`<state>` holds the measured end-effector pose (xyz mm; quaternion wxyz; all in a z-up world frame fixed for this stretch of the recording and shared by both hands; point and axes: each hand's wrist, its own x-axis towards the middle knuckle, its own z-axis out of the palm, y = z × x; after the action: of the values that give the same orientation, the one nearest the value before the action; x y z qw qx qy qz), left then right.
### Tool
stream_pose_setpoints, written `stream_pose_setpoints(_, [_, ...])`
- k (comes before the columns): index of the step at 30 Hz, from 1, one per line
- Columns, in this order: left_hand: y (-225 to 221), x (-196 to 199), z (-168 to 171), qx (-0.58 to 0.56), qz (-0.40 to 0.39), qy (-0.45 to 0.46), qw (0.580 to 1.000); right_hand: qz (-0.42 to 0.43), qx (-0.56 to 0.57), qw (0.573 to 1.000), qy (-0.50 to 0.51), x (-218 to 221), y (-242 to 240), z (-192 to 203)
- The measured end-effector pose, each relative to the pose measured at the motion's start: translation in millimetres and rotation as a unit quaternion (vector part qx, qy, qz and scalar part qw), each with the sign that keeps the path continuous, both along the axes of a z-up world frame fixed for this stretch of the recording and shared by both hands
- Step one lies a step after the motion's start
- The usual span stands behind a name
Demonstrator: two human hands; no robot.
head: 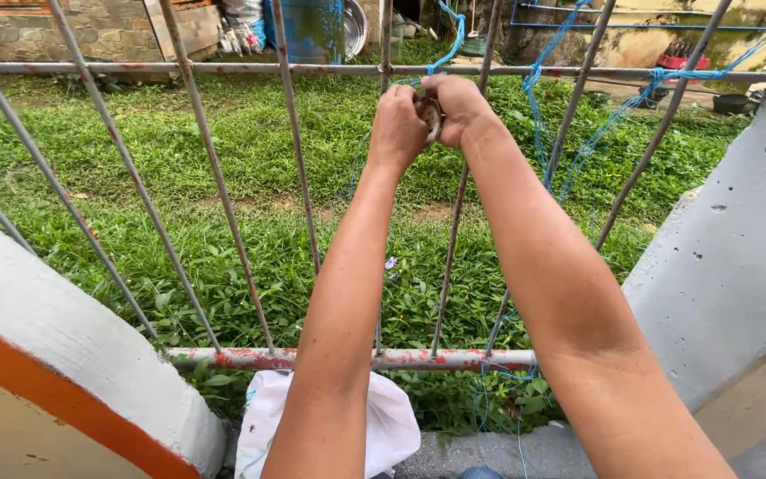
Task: Tying oyster shells onto blue strings attached to a metal gate for processing.
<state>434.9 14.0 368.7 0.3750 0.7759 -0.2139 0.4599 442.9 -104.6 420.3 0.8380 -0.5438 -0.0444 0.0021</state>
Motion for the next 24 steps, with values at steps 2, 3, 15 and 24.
stream_pose_setpoints(2, [-1.6,-0.8,0.4,-0.006,0.000,-0.026,1.000,0.036,0.009,0.999,0.008,-20.6,4.3,6.6])
stream_pose_setpoints(3, [-2.6,-0.4,-1.0,-0.006,-0.002,-0.025,1.000,0.035,0.009,0.999,0.009,-14.1,1.5,3.1])
stream_pose_setpoints(15, [2.2,-0.1,-9.3,0.038,0.008,-0.081,0.996,-0.118,-0.271,0.955,-0.029,-7.4,-3.6,11.5])
stream_pose_setpoints(24, [2.6,-3.6,-6.7,0.034,0.028,-0.040,0.998,-0.237,-0.526,0.811,-0.099,-51.1,-11.5,42.4])
